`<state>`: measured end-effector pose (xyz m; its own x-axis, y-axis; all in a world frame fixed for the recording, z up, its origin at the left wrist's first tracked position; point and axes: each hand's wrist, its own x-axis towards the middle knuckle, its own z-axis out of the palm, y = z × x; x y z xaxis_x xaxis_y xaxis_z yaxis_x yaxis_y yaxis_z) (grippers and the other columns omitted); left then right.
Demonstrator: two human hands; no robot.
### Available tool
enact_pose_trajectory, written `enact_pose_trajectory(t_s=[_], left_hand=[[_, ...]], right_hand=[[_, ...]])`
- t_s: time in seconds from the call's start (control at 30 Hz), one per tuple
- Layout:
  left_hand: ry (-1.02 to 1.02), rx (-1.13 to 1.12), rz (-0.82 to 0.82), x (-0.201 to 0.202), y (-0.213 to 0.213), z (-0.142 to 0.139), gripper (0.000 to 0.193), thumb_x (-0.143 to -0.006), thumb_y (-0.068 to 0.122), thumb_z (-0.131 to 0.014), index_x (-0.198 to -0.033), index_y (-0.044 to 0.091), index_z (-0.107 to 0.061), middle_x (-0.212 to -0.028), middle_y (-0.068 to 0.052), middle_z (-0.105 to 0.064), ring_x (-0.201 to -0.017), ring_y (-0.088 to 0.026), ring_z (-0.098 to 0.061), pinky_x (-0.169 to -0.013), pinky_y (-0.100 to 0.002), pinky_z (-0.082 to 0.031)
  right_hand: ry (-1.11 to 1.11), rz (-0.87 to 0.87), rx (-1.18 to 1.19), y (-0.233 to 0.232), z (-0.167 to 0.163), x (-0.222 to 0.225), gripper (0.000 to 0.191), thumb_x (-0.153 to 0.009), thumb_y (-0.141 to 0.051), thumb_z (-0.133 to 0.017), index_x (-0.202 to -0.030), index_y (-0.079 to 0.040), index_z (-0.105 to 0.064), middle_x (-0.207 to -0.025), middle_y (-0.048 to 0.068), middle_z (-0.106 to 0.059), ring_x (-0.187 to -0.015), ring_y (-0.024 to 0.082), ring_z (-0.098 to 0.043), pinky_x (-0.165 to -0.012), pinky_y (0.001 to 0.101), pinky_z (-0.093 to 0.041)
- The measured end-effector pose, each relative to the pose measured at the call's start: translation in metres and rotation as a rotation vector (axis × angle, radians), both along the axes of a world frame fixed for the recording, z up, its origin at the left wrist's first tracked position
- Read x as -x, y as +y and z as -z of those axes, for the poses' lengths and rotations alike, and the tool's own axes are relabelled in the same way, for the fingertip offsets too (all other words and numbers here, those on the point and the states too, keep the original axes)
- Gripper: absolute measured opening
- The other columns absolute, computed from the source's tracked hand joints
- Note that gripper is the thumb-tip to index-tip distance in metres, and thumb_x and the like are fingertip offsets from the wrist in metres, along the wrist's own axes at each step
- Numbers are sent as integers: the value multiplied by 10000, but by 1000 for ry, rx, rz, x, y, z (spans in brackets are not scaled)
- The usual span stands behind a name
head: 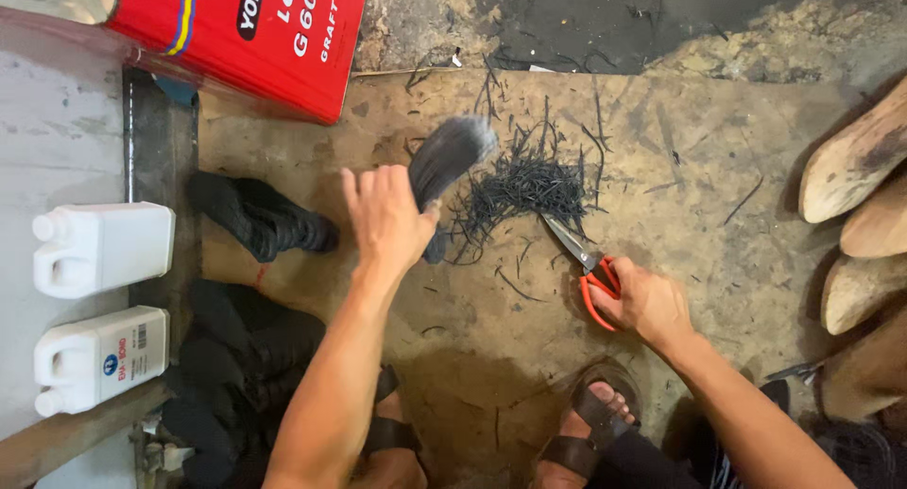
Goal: The person trims the edges of black rubber shoe soles using red-handled scissors. They hold each sole in one hand and cut along the perimeter, then place the trimmed soles on the floor.
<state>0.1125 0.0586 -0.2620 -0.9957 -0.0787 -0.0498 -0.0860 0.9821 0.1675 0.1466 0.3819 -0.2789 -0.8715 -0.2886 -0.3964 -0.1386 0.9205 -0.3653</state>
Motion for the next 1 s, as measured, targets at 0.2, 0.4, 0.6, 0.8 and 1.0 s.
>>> enact_pose_trajectory(t_s=[0.2, 0.4, 0.6, 0.8, 1.0], left_hand=[[118, -5, -63, 7, 21, 9, 730, -692, 385, -853, -1194, -36, -532, -1084, -172, -622, -1109, -376, -559, -1151, -674, -154], [-9, -173, -32, 6, 7, 3, 601, -812, 349, -811, -1227, -12, -568, -1037, -183, -671, -1035, -371, -618, -1154, -596, -301], [-39, -1537, -667, -57, 14, 8, 403, -877, 283, -751, -1151, 11, -637, -971, -95, -704, -809, -221, -692, -730, -392, -559], [117, -2090, -1391, -131, 38, 20, 375, -919, 347, -715, -1070, 5, -679, -918, -123, -716, -777, -222, -695, -727, -356, -580], [342, -2018, -1464, -138, -20, 20, 345, -918, 392, -664, -996, 57, -681, -899, -94, -714, -835, -262, -688, -801, -427, -568]], right_hand=[[37, -16, 16, -6, -7, 4, 557, -821, -559, -705, -1176, -130, -673, -893, 146, -762, -769, 376, -732, -654, 474, -573], [26, -3, 21, 0, -1, 0, 545, -826, -568, -709, -1148, -129, -685, -876, 142, -763, -763, 369, -734, -671, 466, -573], [96, -68, 56, -3, 21, 6, 540, -828, -543, -708, -1158, -116, -688, -841, 165, -744, -727, 383, -722, -653, 479, -565], [67, -79, -12, -18, 24, 10, 544, -856, -599, -709, -1027, -85, -652, -801, 185, -721, -710, 381, -713, -662, 462, -571], [41, -78, -77, -12, 24, 7, 525, -852, -586, -715, -1074, -110, -691, -760, 188, -719, -692, 382, -713, -641, 469, -568]])
